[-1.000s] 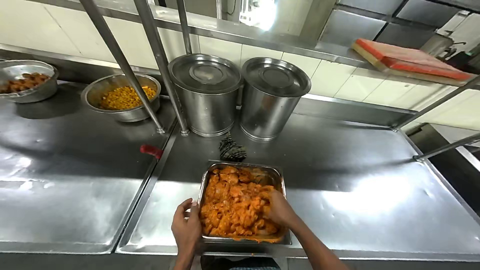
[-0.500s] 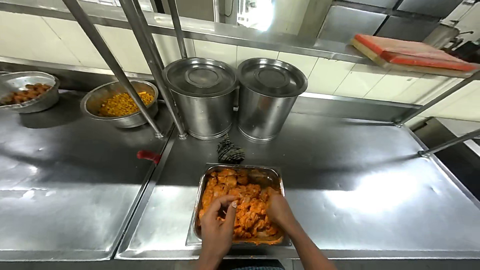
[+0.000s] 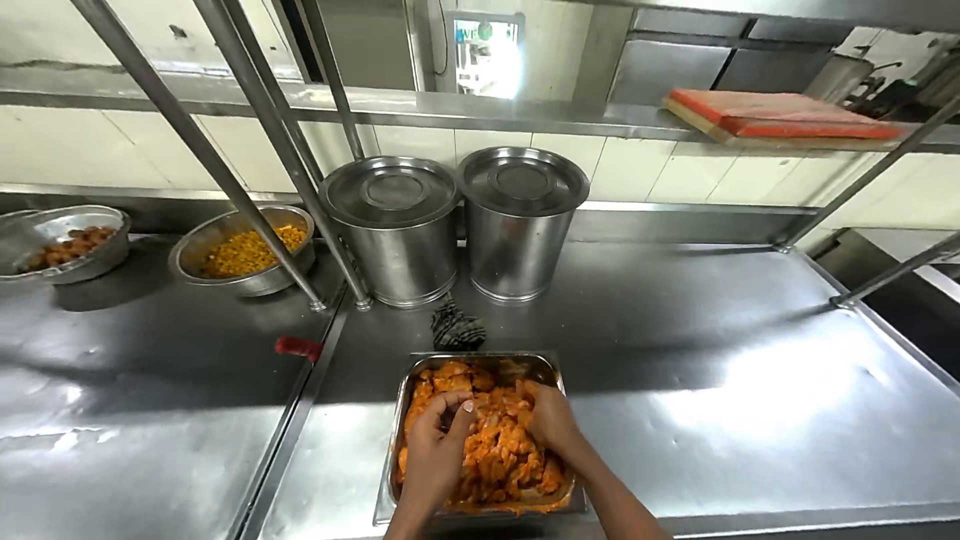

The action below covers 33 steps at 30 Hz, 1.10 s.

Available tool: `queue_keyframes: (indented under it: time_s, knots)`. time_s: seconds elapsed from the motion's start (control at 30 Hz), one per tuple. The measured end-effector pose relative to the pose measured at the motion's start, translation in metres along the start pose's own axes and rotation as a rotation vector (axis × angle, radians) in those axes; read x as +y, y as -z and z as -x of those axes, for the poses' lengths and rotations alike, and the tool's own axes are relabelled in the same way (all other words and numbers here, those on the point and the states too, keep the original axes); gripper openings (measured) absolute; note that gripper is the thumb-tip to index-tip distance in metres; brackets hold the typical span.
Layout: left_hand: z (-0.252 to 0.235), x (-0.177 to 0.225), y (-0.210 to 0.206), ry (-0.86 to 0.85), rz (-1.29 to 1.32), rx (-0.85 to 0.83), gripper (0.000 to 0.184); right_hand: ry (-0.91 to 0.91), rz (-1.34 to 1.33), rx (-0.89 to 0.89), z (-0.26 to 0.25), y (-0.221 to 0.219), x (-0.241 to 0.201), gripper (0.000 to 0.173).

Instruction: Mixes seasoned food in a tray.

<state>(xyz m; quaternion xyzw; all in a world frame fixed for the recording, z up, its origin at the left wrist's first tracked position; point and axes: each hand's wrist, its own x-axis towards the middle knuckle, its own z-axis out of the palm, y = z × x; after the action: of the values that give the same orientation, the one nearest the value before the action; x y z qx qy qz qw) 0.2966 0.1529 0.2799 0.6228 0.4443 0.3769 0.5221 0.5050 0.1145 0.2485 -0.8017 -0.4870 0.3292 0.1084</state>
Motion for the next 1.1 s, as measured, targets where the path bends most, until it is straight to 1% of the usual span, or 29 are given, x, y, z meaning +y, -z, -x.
queue_keyframes:
  time_s: [0.07, 0.1, 0.13, 0.2, 0.23, 0.3, 0.37, 0.4, 0.5, 0.57, 0.63, 0.7, 0.73, 0.77, 0.8, 0.87, 0.9, 0.93, 0.97, 1.0, 1.03, 1.07, 1.1]
  knots:
    - [-0.006, 0.004, 0.003, -0.017, -0.040, -0.033, 0.023, 0.087, -0.117, 0.087, 0.023, 0.011, -0.003, 0.058]
    - [-0.009, 0.006, 0.004, -0.029, -0.072, -0.079, 0.027, 0.124, -0.143, 0.115, 0.032, 0.015, -0.005, 0.064]
    - [-0.013, 0.009, 0.004, -0.046, -0.117, -0.147, 0.031, 0.166, -0.144, 0.132, 0.039, 0.017, -0.006, 0.067]
    - [-0.018, 0.016, 0.001, -0.071, -0.231, -0.291, 0.038, 0.232, -0.109, 0.112, 0.051, 0.022, -0.011, 0.070]
    - [-0.019, 0.021, -0.001, -0.079, -0.297, -0.346, 0.037, 0.266, -0.089, 0.102, 0.056, 0.025, -0.016, 0.070]
    - [-0.020, 0.033, -0.006, -0.075, -0.429, -0.412, 0.031, 0.357, -0.082, 0.137, 0.061, 0.023, -0.019, 0.061]
    - [-0.021, 0.038, -0.008, -0.048, -0.520, -0.421, 0.025, 0.499, -0.099, 0.286, 0.056, 0.008, -0.011, 0.043]
    - [-0.022, 0.039, -0.008, -0.012, -0.557, -0.425, 0.024, 0.538, -0.111, 0.333, 0.053, 0.002, -0.008, 0.038]
    - [-0.031, 0.033, -0.002, 0.111, -0.599, -0.478, 0.026, 0.628, -0.169, 0.432, 0.044, -0.011, 0.003, 0.030]
    - [-0.033, 0.023, 0.000, 0.150, -0.533, -0.491, 0.026, 0.631, -0.172, 0.385, 0.040, -0.015, 0.006, 0.030]
    - [-0.032, 0.017, 0.000, 0.156, -0.497, -0.464, 0.024, 0.583, -0.115, 0.246, 0.042, -0.011, 0.003, 0.035]
    - [-0.030, 0.021, -0.002, 0.167, -0.496, -0.408, 0.021, 0.492, -0.025, 0.008, 0.048, 0.004, -0.009, 0.046]
    - [-0.029, 0.025, -0.003, 0.172, -0.509, -0.386, 0.019, 0.477, 0.021, -0.067, 0.050, 0.009, -0.013, 0.050]
    - [-0.027, 0.029, -0.003, 0.172, -0.522, -0.369, 0.018, 0.504, 0.055, -0.068, 0.053, 0.009, -0.012, 0.048]
    - [-0.026, 0.032, -0.003, 0.158, -0.535, -0.344, 0.017, 0.583, 0.083, 0.018, 0.055, 0.003, -0.006, 0.041]
    - [-0.022, 0.037, 0.002, 0.110, -0.529, -0.260, 0.015, 0.812, 0.153, 0.318, 0.052, -0.021, 0.014, 0.025]
    - [-0.022, 0.037, 0.006, 0.074, -0.512, -0.198, 0.013, 0.868, 0.192, 0.363, 0.051, -0.029, 0.023, 0.023]
    - [-0.022, 0.036, 0.011, 0.033, -0.492, -0.133, 0.012, 0.867, 0.227, 0.310, 0.053, -0.032, 0.030, 0.024]
    - [-0.022, 0.036, 0.015, -0.002, -0.475, -0.077, 0.010, 0.824, 0.232, 0.217, 0.056, -0.032, 0.035, 0.027]
    - [-0.021, 0.036, 0.017, -0.033, -0.473, -0.035, 0.010, 0.783, 0.186, 0.182, 0.059, -0.031, 0.038, 0.028]
    - [-0.021, 0.037, 0.018, -0.055, -0.479, -0.014, 0.010, 0.762, 0.094, 0.240, 0.060, -0.030, 0.039, 0.025]
    - [-0.020, 0.037, 0.018, -0.067, -0.487, -0.007, 0.010, 0.771, -0.012, 0.379, 0.057, -0.032, 0.037, 0.020]
    - [-0.018, 0.037, 0.017, -0.072, -0.494, -0.009, 0.010, 0.768, -0.136, 0.483, 0.053, -0.032, 0.031, 0.020]
